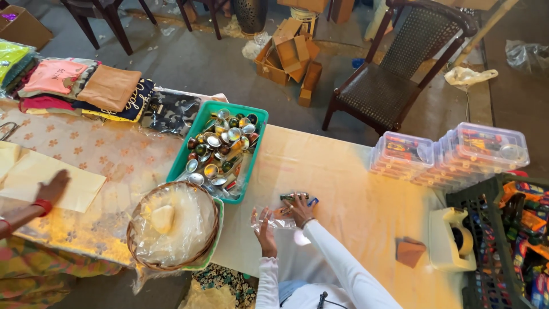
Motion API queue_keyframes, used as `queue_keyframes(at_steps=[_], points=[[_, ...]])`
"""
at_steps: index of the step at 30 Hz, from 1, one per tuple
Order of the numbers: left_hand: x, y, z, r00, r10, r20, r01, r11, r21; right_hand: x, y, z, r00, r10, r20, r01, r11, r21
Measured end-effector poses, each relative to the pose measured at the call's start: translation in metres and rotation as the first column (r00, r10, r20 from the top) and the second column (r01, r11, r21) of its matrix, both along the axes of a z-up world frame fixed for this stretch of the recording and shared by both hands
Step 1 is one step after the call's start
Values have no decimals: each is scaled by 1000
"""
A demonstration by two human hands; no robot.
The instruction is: The recorder is packaging small individual candies into small plastic bags and then placing them into clear plastic storage boxes.
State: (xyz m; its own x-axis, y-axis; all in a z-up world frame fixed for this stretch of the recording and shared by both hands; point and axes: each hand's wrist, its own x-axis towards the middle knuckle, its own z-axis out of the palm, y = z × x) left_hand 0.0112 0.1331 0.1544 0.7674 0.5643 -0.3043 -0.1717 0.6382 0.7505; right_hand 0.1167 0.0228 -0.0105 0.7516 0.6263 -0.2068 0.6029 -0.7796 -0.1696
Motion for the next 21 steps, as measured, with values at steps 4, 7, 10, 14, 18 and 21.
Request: queue_keyframes(at_steps=[4, 7, 10, 14, 18, 21], points=[[6, -6, -24, 999, -16, -44, 14, 999, -30, -4, -44, -50, 991, 25, 134, -36, 996, 83], [13, -19, -38, 997, -42, -72, 38, 998, -57, 3, -82, -69, 907, 43, 419, -149, 963, 224], [15, -36, -74, 991, -77, -113, 68, 994, -86, 3, -114, -63, 954, 2, 301, -126, 912, 391], [13, -50, -145, 985, -152, -81, 144, 984, -102, 10, -147, -68, 961, -73, 266, -47, 906, 421], [22, -56, -149, 975, -219, 17, 219, 957, -188, 18, -185, -87, 956, -135, 260, 11, 904, 428], [39, -54, -163, 969, -219, 112, 244, 912, -331, 22, -216, -106, 919, -239, 315, 76, 888, 453]])
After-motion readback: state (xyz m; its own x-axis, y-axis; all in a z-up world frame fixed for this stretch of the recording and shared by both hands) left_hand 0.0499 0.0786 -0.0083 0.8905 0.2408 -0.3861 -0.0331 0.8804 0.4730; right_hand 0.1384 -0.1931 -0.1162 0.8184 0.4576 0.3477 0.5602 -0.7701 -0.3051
